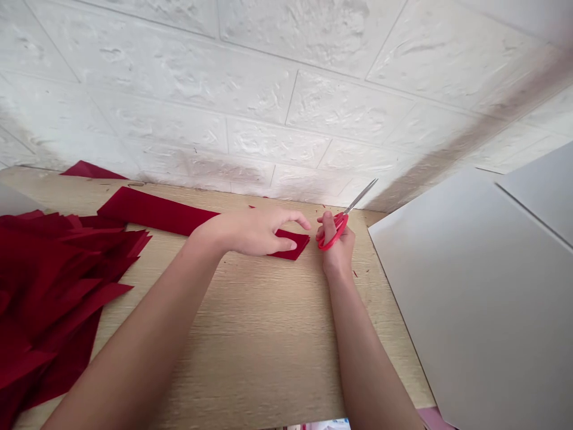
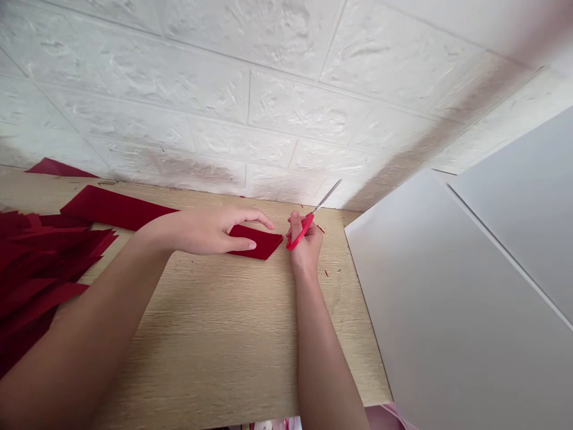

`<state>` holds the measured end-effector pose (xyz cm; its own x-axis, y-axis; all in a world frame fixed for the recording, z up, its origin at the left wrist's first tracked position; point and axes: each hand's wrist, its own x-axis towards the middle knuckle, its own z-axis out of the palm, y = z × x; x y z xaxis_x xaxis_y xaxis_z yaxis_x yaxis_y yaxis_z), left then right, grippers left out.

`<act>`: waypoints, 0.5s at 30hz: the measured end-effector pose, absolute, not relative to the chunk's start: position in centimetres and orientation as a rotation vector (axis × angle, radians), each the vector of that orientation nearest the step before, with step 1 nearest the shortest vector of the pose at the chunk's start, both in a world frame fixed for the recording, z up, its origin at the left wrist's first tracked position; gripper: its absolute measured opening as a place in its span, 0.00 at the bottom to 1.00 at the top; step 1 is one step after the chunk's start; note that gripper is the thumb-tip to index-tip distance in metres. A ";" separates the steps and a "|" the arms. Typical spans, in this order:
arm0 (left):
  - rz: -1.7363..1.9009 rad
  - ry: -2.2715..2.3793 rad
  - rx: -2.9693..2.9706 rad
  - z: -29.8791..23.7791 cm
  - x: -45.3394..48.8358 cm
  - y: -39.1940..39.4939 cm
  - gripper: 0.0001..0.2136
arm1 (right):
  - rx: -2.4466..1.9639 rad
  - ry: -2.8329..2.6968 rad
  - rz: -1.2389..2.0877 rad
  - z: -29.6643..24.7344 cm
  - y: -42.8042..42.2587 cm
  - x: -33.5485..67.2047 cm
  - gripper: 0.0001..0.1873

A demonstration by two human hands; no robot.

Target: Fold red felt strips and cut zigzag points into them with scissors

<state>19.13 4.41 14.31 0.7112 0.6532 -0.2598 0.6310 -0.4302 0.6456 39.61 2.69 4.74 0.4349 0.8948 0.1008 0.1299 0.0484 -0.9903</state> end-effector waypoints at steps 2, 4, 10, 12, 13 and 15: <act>-0.105 1.097 2.207 13.5 19.6 4.5 0.27 | -1.389 -0.942 0.754 4.6 2.9 39.7 0.26; -0.248 1.225 2.246 12.6 19.8 4.5 0.31 | -1.374 -0.914 0.765 4.5 3.0 39.8 0.26; -0.266 1.330 2.290 10.8 18.9 4.7 0.29 | -1.341 -0.866 0.811 4.5 3.2 39.8 0.27; -0.219 1.328 2.350 10.5 18.5 4.9 0.27 | -1.332 -0.851 0.819 4.5 3.2 39.8 0.28; -0.199 1.327 2.378 10.3 18.4 4.9 0.26 | -1.329 -0.847 0.821 4.6 3.2 39.8 0.28; -0.164 1.325 2.420 10.0 18.2 5.1 0.25 | -1.326 -0.850 0.822 4.6 3.3 39.8 0.29</act>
<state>18.22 5.08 10.03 0.5498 0.7880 -0.2773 0.8318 -0.4860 0.2681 39.83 3.27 4.58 0.4666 0.8830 0.0520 -0.0232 0.0710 -0.9972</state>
